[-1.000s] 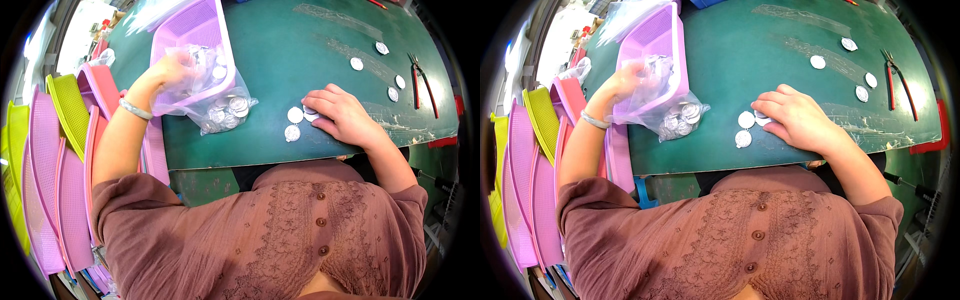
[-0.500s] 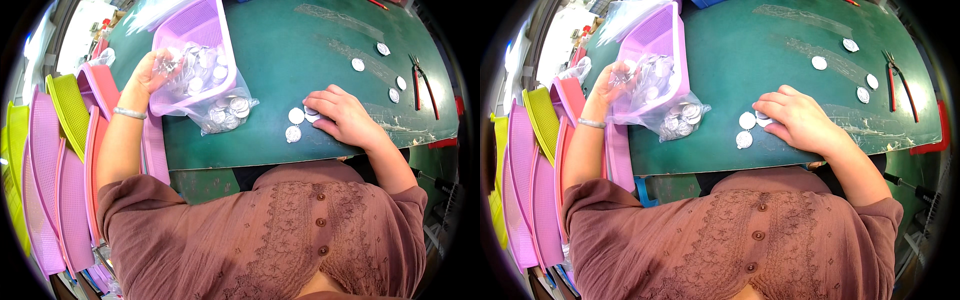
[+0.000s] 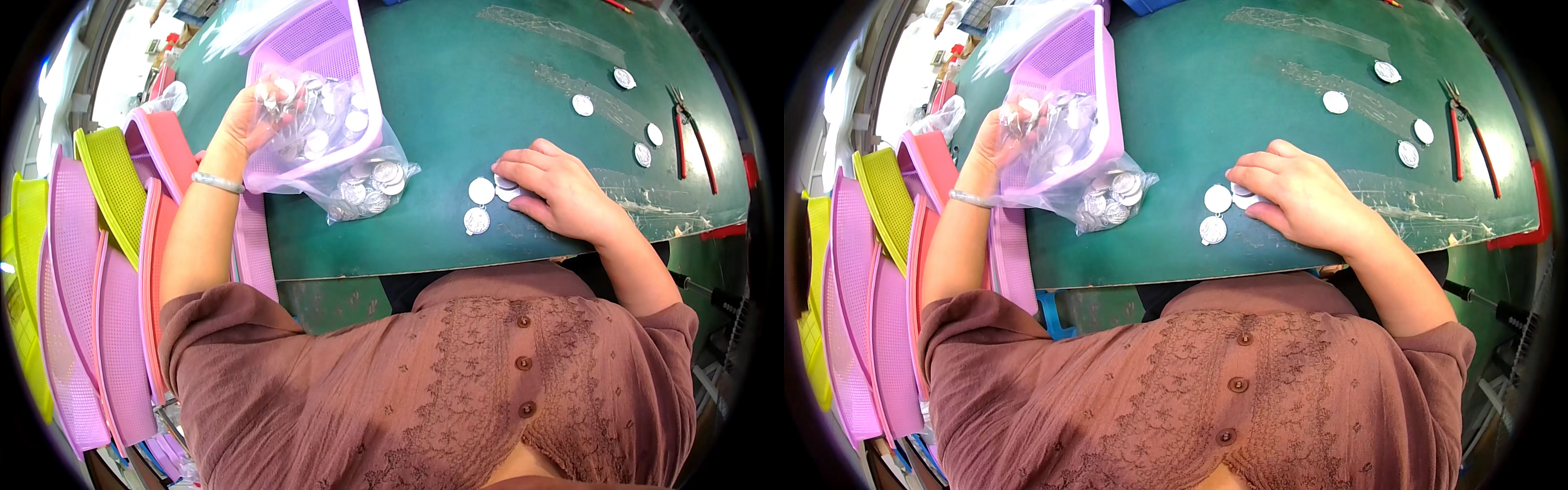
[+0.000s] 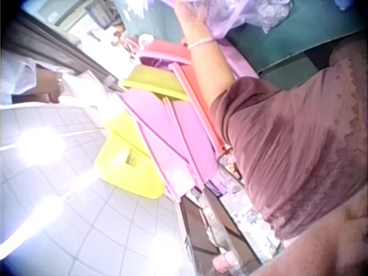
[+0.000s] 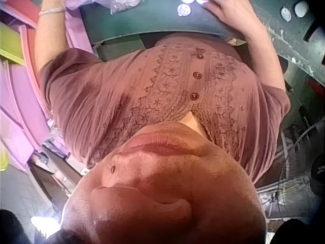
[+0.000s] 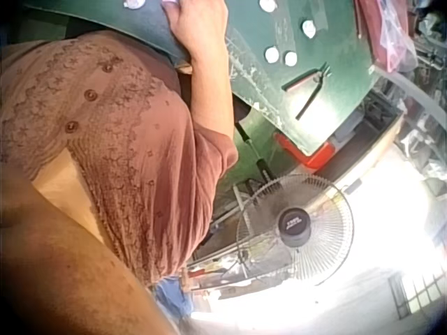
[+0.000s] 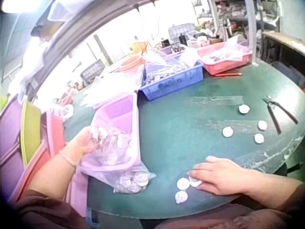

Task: The person uses pliers to attach small metal loops to round silver discs, then places the finished pieces into a plastic bag. The person repeatedly picks up discs, attaches loops, and transfers them to a bag on the table.

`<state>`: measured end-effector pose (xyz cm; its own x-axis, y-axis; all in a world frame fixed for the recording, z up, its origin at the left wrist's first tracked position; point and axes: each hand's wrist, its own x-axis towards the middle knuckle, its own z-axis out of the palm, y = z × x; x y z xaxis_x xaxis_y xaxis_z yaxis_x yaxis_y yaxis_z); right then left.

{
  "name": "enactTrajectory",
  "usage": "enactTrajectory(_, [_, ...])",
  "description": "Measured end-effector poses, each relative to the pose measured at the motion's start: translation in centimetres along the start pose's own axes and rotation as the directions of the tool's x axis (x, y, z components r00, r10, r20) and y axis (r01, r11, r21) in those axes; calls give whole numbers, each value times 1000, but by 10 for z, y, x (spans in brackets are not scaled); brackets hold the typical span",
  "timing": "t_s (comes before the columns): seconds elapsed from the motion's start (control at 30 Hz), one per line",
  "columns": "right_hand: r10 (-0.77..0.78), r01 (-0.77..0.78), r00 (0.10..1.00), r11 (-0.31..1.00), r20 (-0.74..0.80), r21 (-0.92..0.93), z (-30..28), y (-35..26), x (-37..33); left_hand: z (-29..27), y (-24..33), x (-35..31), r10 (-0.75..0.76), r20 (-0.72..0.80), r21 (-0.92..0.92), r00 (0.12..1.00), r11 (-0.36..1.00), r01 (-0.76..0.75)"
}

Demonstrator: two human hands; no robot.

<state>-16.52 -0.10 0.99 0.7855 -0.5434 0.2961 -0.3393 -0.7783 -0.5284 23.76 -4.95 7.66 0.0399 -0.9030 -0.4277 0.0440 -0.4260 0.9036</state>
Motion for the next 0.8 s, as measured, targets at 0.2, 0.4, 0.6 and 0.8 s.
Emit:
enactTrajectory(0.2, [-1,1,1000,1000,-2,-7,0,0,0,1,8,1,-52,159,-14,986,998,55])
enactTrajectory(0.4, [-2,2,1000,1000,-3,5,0,-1,-1,0,11,0,-116,-9,375,993,921,110])
enactTrajectory(0.6, [0,1,1000,1000,-7,2,0,0,-1,49,17,-12,-43,-73,796,996,599,84])
enactTrajectory(0.8, [-10,10,1000,1000,-14,4,1,2,-1,52,13,1,-47,-104,824,993,555,113])
